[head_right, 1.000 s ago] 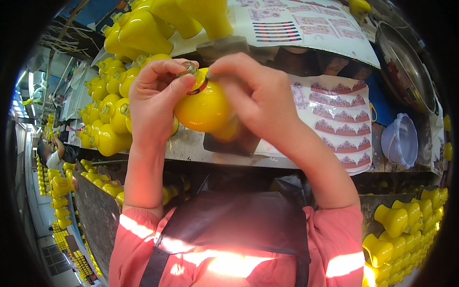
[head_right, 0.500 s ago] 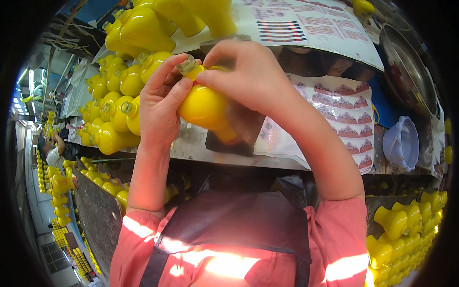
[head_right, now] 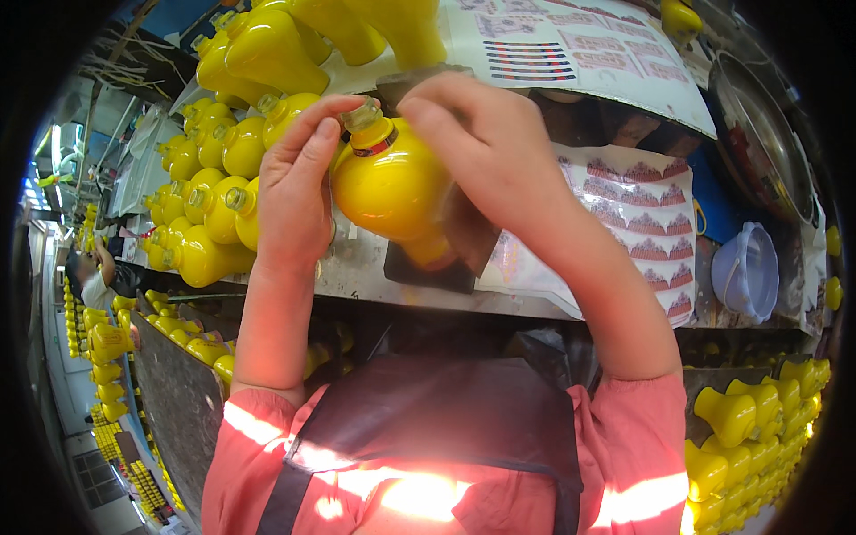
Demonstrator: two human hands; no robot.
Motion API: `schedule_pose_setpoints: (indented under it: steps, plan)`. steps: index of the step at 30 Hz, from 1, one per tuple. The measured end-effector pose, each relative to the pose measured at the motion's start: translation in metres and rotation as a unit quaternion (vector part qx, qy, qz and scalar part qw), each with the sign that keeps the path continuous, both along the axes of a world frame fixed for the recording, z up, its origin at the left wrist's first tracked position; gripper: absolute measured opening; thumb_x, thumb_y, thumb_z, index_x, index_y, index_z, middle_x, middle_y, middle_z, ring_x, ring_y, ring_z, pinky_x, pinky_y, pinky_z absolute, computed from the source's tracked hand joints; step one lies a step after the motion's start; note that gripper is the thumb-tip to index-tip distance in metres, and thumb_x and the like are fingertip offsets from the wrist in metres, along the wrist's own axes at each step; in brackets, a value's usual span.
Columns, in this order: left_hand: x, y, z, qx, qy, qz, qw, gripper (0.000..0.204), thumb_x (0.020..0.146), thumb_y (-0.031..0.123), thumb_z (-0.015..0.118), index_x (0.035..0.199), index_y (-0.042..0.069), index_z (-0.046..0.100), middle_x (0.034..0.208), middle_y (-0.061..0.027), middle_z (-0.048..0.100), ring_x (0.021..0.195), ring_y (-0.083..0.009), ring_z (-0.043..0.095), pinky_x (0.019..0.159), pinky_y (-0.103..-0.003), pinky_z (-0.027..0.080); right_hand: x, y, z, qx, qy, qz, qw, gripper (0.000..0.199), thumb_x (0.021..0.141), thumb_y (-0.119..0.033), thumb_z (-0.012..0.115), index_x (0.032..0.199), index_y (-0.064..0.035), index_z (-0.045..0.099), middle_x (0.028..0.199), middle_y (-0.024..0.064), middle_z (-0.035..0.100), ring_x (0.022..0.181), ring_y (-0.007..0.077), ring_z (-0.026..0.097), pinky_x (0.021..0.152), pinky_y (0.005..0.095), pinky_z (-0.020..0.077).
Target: The person applies adhesive labels to the necks and bodies of yellow plastic bottles. They peel each label from a sheet, wrap it around the bottle, and smooth it by hand. Finished bottles are placed on a nearby tray.
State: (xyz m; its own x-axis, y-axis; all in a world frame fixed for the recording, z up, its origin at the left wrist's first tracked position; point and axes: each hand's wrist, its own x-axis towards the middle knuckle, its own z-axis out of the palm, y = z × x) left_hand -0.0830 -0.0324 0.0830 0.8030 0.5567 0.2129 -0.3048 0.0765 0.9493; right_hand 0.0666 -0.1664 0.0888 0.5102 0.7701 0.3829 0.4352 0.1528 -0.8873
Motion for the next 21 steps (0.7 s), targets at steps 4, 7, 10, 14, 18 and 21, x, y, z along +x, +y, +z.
schedule_pose_setpoints:
  steps: [4, 7, 10, 14, 18, 21]
  plan:
    - [0.011, 0.000, 0.006, 0.038, 0.015, 0.047, 0.998, 0.017, 0.099, 0.009, 0.068, 0.113, 0.000, 0.069, 0.104, -0.0034, 0.072, 0.092, -0.0088, 0.066, 0.084, -0.025, 0.054, -0.021, -0.018, -0.002, 0.076, -0.173, 0.007, 0.982, 0.019, 0.099, -0.011, 0.063, 0.116, -0.0045, 0.068, 0.096, 0.0085, 0.073, 0.078, 0.0167, 0.068, 0.070, 0.0284, 0.0530]
    - [0.015, 0.002, 0.009, 0.094, 0.053, 0.058, 0.992, 0.014, 0.094, 0.008, 0.074, 0.105, 0.001, 0.070, 0.098, -0.0025, 0.072, 0.087, -0.0075, 0.066, 0.079, -0.023, 0.053, -0.024, -0.021, -0.013, 0.050, -0.257, 0.026, 0.965, 0.020, 0.102, -0.008, 0.061, 0.121, -0.0041, 0.068, 0.105, 0.0051, 0.074, 0.085, 0.0104, 0.067, 0.074, 0.0247, 0.0521]
    - [0.015, 0.002, 0.011, 0.099, 0.056, 0.075, 0.991, 0.013, 0.091, 0.006, 0.076, 0.101, 0.001, 0.071, 0.094, -0.0025, 0.072, 0.084, -0.0068, 0.065, 0.077, -0.023, 0.053, -0.018, -0.020, -0.022, 0.062, -0.165, 0.037, 0.984, 0.019, 0.102, -0.007, 0.062, 0.120, -0.0034, 0.068, 0.107, 0.0052, 0.073, 0.089, 0.0116, 0.068, 0.078, 0.0252, 0.0529]
    - [0.013, -0.002, 0.011, 0.076, 0.029, 0.083, 0.993, 0.012, 0.091, 0.003, 0.075, 0.101, -0.001, 0.071, 0.092, -0.0035, 0.073, 0.083, -0.0085, 0.068, 0.077, -0.024, 0.056, -0.007, -0.011, -0.023, 0.091, -0.034, 0.017, 0.995, 0.017, 0.100, -0.009, 0.061, 0.114, -0.0041, 0.069, 0.097, 0.0085, 0.073, 0.087, 0.0171, 0.071, 0.078, 0.0287, 0.0538]
    - [0.009, -0.003, 0.010, 0.067, 0.010, 0.061, 0.996, 0.012, 0.092, 0.001, 0.074, 0.103, -0.002, 0.071, 0.095, -0.0047, 0.074, 0.083, -0.0106, 0.071, 0.077, -0.025, 0.059, -0.008, -0.013, -0.014, 0.084, -0.038, -0.011, 0.996, 0.016, 0.099, -0.010, 0.061, 0.110, -0.0037, 0.070, 0.091, 0.0112, 0.074, 0.081, 0.0191, 0.073, 0.073, 0.0306, 0.0546]
    - [0.010, -0.003, 0.008, 0.071, 0.025, 0.087, 0.993, 0.013, 0.093, 0.003, 0.074, 0.105, -0.002, 0.071, 0.097, -0.0045, 0.074, 0.086, -0.0094, 0.069, 0.079, -0.025, 0.058, -0.019, -0.024, -0.011, 0.047, -0.141, 0.014, 0.989, 0.019, 0.102, -0.006, 0.059, 0.117, -0.0018, 0.069, 0.100, 0.0055, 0.074, 0.088, 0.0124, 0.068, 0.078, 0.0267, 0.0537]
